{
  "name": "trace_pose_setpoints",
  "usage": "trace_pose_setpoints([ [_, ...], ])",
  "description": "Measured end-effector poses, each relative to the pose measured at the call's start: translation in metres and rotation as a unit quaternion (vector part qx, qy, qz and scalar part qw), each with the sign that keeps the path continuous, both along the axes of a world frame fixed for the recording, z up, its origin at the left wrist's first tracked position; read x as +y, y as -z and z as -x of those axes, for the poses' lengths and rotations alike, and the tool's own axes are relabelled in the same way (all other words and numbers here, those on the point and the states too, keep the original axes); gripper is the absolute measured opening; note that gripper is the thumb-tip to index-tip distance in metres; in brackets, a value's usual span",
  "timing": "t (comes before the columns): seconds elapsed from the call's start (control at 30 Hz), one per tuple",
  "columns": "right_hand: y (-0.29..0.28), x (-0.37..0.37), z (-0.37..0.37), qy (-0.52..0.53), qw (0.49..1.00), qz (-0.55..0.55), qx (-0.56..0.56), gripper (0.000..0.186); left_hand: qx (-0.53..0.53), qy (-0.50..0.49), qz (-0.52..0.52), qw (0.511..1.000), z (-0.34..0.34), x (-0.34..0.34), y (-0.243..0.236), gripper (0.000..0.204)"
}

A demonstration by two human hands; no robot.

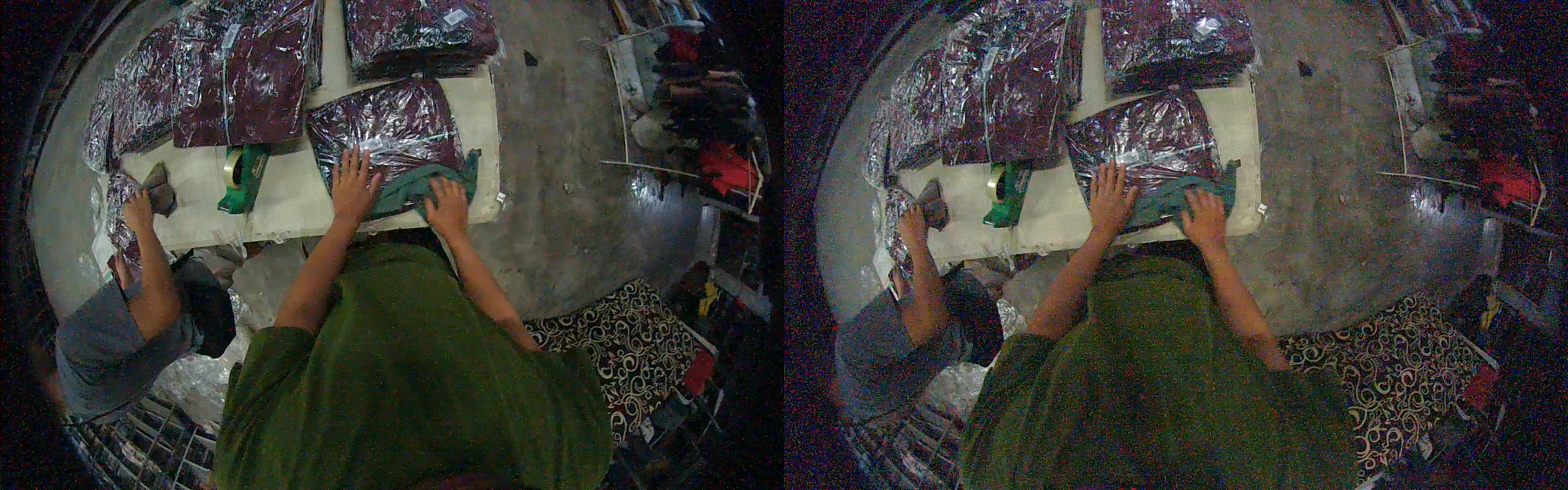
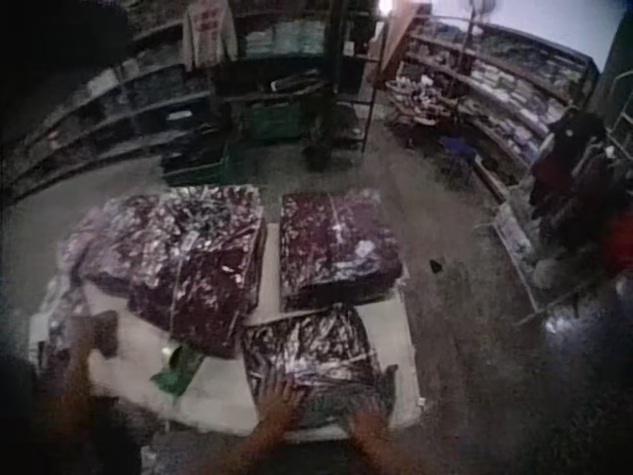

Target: The person packs plastic-wrapped clothing items into larger plastic bags, using a green tape dispenser to seal the bags, and moves the prepared items aside.

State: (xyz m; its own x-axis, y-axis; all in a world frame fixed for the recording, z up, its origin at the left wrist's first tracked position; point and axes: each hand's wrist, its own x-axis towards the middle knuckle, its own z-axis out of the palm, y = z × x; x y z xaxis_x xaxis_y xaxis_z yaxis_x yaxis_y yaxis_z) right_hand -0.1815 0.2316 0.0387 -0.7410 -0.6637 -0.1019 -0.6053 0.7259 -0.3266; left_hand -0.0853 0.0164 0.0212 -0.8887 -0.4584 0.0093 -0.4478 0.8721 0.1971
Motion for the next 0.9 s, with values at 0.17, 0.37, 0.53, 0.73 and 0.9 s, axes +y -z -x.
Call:
trace_pose_setpoints([
  [0.17,-0.014,0.065,0.051,0.295,0.939,0.134,-0.111,0.051,-0.006,0.063,0.013,0.998,-0.033,0.006,0.010,0.062],
  [0.37,-0.095,0.018,0.025,0.045,0.971,0.233,-0.036,0.059,-0.006,0.105,-0.074,0.992,-0.053,-0.005,-0.006,0.062],
  [0.53,-0.048,-0.090,-0.023,-0.080,0.993,0.074,-0.040,0.072,-0.105,0.123,0.066,0.985,-0.024,-0.015,0.005,0.067],
  [0.73,0.002,-0.113,0.023,-0.049,0.998,0.035,0.006,0.068,-0.080,0.086,-0.007,0.993,-0.015,-0.009,-0.007,0.064],
  [0.9,0.016,-0.097,0.104,0.045,0.997,0.011,0.059,0.061,-0.041,0.067,-0.028,0.997,-0.011,-0.007,-0.010,0.066],
])
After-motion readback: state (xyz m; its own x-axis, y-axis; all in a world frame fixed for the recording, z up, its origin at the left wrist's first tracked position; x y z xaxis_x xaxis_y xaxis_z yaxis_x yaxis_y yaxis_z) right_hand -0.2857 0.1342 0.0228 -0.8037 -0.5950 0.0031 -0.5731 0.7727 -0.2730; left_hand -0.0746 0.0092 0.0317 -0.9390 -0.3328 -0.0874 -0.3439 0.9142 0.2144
